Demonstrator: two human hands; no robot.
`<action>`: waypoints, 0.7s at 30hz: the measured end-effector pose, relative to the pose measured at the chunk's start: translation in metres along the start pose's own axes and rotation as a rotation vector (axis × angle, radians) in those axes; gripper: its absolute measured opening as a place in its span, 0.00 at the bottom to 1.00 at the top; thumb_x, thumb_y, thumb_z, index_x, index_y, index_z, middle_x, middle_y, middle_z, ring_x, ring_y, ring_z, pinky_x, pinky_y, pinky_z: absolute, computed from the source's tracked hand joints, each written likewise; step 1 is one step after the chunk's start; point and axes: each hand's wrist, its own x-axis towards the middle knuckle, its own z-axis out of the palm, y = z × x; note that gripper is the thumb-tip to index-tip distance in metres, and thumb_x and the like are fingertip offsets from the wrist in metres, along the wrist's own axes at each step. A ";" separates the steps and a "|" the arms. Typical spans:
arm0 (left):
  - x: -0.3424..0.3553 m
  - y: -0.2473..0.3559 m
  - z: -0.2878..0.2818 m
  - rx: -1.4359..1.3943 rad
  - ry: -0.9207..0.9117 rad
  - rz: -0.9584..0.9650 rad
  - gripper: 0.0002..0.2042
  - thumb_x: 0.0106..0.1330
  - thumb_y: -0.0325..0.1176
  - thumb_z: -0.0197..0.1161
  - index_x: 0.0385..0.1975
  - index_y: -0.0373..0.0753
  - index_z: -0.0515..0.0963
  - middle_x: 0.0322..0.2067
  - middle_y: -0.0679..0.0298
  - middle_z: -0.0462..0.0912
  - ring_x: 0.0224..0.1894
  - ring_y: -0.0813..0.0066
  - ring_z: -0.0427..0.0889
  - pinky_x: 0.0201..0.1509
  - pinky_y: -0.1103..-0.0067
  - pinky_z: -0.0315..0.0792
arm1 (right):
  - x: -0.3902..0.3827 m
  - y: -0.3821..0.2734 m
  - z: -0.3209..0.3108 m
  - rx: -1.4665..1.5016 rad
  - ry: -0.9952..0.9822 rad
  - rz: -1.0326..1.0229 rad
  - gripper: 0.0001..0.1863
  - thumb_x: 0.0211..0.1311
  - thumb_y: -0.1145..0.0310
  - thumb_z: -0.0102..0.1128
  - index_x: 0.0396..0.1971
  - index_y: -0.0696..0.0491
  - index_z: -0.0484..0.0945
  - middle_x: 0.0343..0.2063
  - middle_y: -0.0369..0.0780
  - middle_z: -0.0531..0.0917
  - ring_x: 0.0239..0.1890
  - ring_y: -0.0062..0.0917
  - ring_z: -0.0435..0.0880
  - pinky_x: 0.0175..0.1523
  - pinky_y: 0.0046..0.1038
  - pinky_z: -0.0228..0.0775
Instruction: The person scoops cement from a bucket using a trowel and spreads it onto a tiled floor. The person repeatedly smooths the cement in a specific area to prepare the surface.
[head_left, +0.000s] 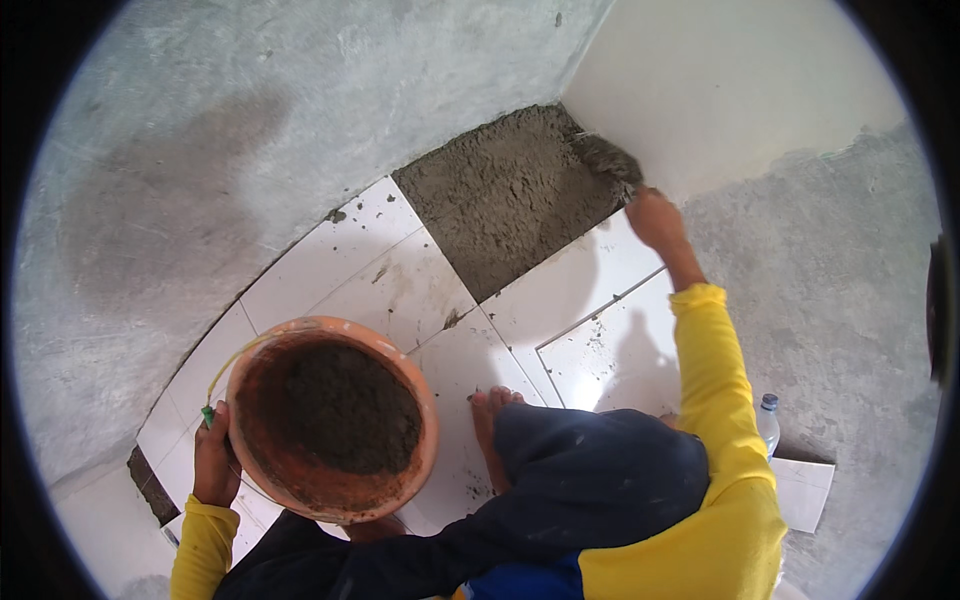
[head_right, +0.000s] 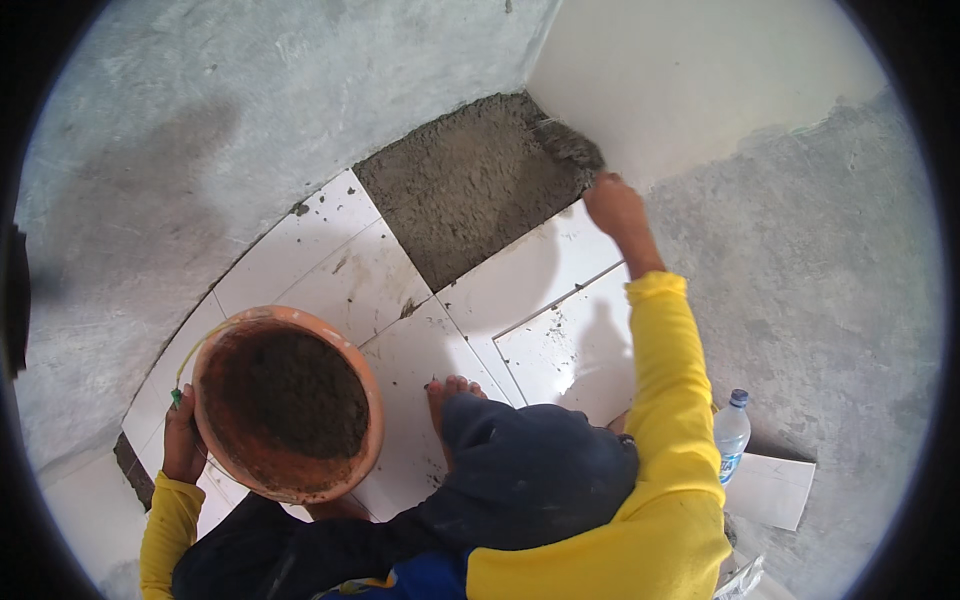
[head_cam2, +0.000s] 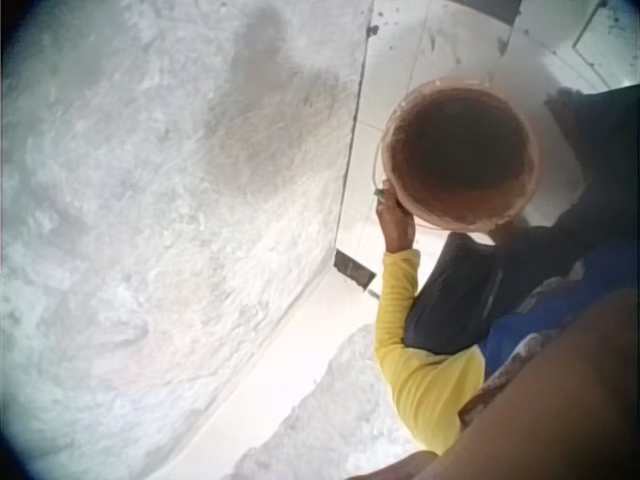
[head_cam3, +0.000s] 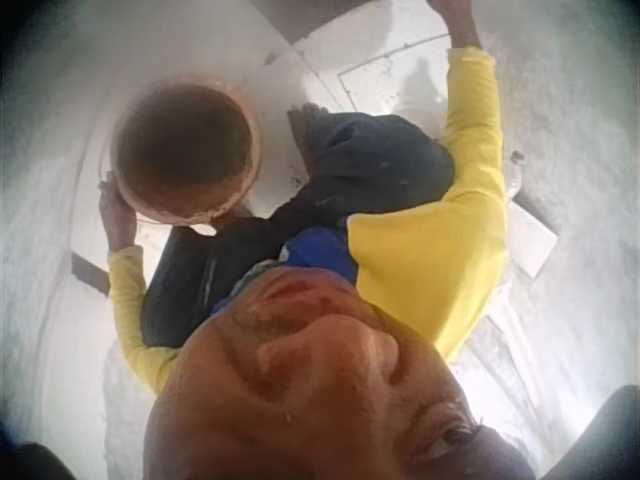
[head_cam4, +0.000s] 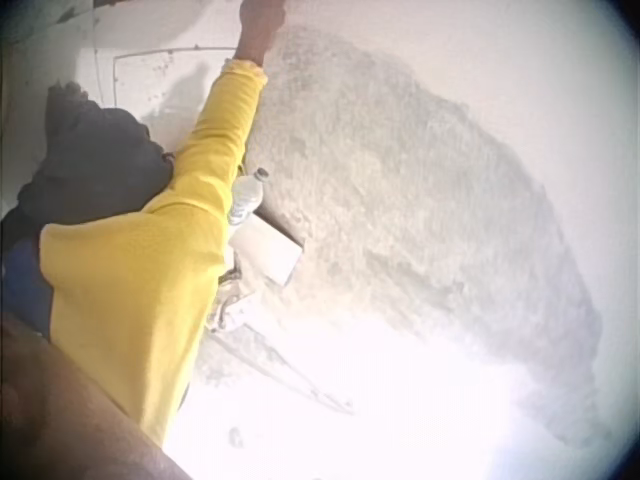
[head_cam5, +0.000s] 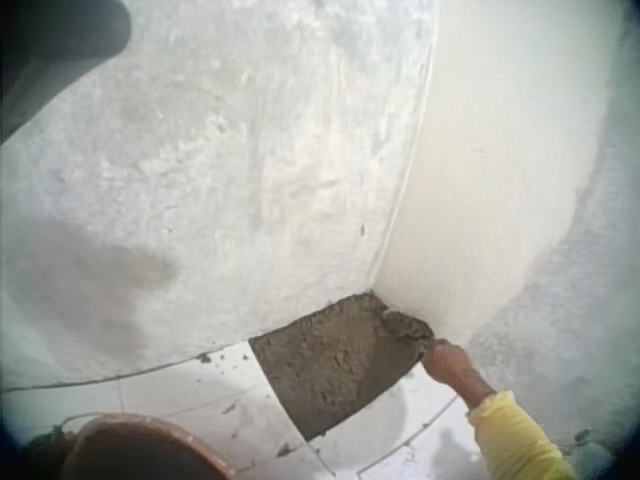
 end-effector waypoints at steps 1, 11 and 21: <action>0.007 -0.003 0.004 -0.005 -0.031 0.005 0.24 0.84 0.47 0.57 0.63 0.29 0.75 0.56 0.53 0.86 0.56 0.65 0.87 0.64 0.69 0.80 | 0.006 0.012 0.020 -0.106 -0.070 -0.028 0.19 0.73 0.62 0.54 0.50 0.62 0.81 0.54 0.58 0.85 0.52 0.56 0.88 0.59 0.53 0.81; 0.007 -0.003 0.000 -0.006 -0.035 0.012 0.24 0.84 0.47 0.56 0.62 0.29 0.76 0.56 0.54 0.86 0.56 0.66 0.87 0.64 0.70 0.81 | -0.033 0.008 0.023 -0.118 -0.040 -0.075 0.17 0.72 0.67 0.56 0.50 0.65 0.79 0.51 0.58 0.84 0.50 0.56 0.88 0.57 0.52 0.83; 0.015 0.001 -0.004 0.005 -0.068 0.026 0.23 0.85 0.45 0.53 0.64 0.29 0.75 0.58 0.53 0.85 0.58 0.65 0.87 0.65 0.69 0.80 | -0.052 -0.029 0.019 1.374 0.015 0.431 0.18 0.79 0.58 0.55 0.44 0.61 0.76 0.33 0.46 0.82 0.27 0.37 0.88 0.30 0.38 0.84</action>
